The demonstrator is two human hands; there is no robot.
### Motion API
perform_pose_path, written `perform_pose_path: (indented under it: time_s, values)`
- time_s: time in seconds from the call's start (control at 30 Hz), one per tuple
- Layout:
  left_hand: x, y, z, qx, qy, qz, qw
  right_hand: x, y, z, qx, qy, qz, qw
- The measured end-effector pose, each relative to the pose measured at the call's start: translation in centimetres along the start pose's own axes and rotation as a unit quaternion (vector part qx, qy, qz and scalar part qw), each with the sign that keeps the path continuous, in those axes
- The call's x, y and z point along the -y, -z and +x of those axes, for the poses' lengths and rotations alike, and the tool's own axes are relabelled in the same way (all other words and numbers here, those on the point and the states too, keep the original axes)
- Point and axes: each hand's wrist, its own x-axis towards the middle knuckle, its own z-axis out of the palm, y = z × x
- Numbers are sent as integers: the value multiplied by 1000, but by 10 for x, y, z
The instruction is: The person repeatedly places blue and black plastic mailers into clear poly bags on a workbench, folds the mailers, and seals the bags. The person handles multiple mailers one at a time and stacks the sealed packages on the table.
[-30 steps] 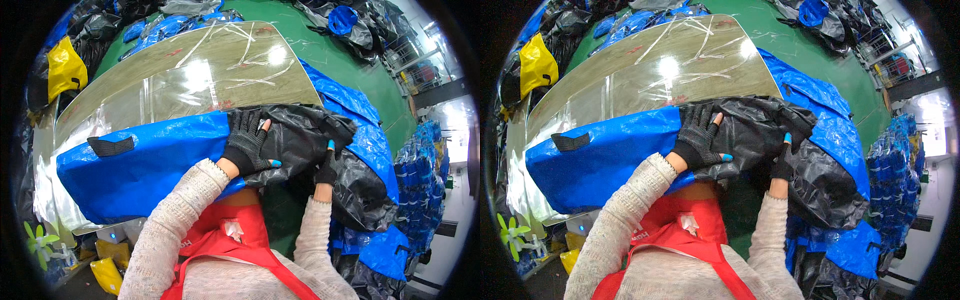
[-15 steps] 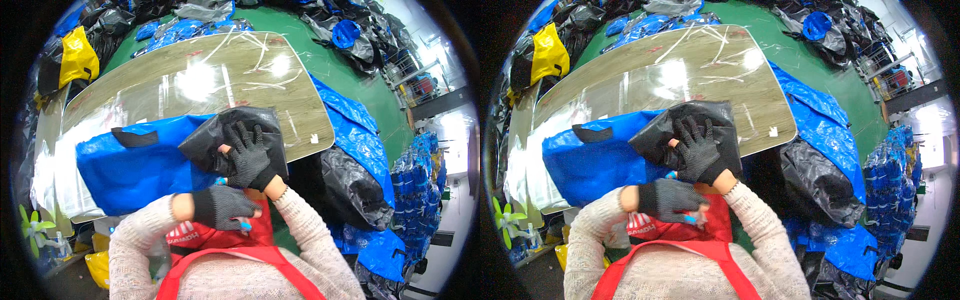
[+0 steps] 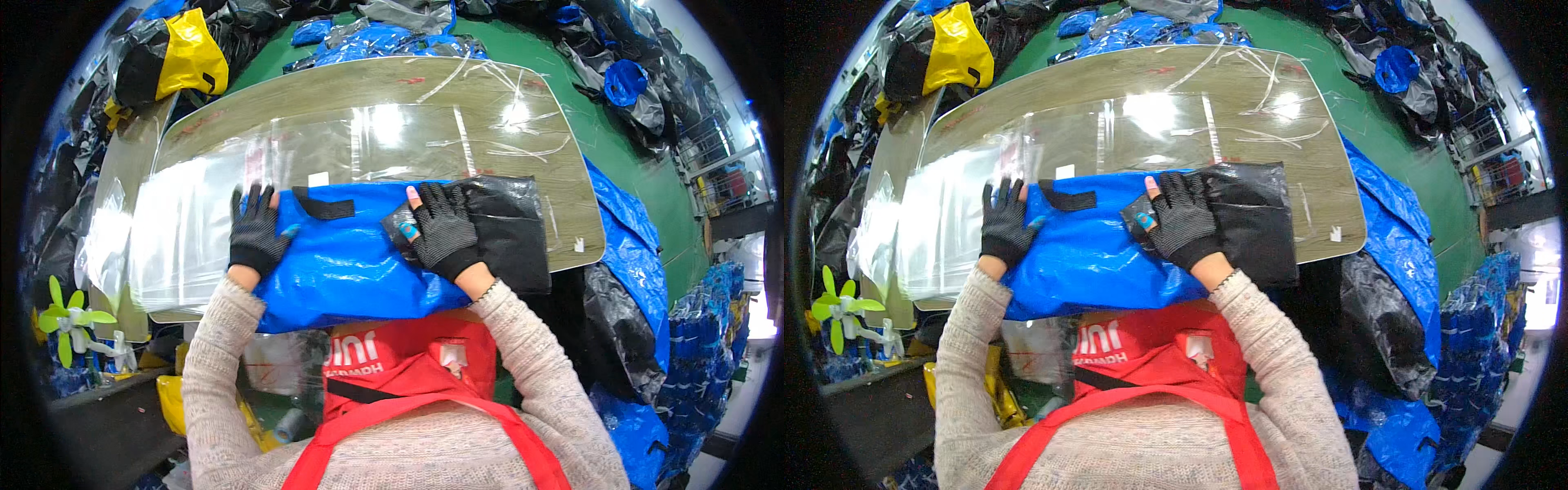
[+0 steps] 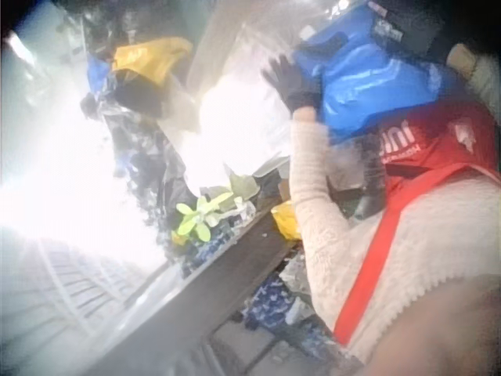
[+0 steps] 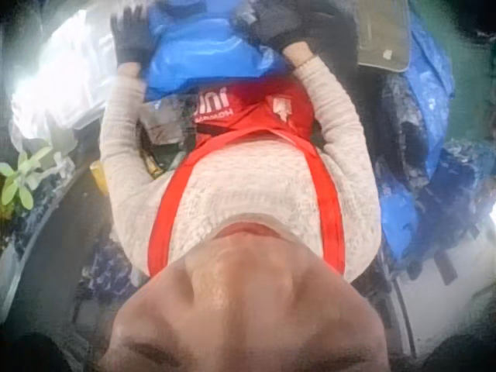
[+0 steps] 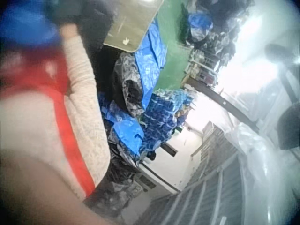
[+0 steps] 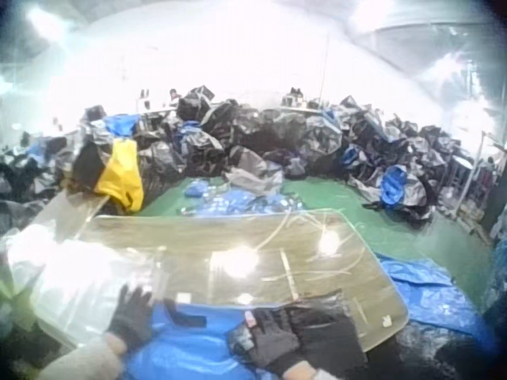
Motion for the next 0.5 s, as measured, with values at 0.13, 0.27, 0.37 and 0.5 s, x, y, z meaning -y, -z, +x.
perform_pose_path:
  time_s: [0.13,0.27,0.37,0.5]
  values:
    - [43,-37,-30,-215,-36,-22,976,25,-13,14,45,-76,-8,996]
    - [84,-57,-43,15,366,-440,820,47,-25,25,7,-79,-46,996]
    - [120,-45,-49,240,317,-575,715,48,-30,19,-21,-81,-53,995]
    - [118,-17,-66,251,254,-751,555,43,-34,12,-51,-75,-47,995]
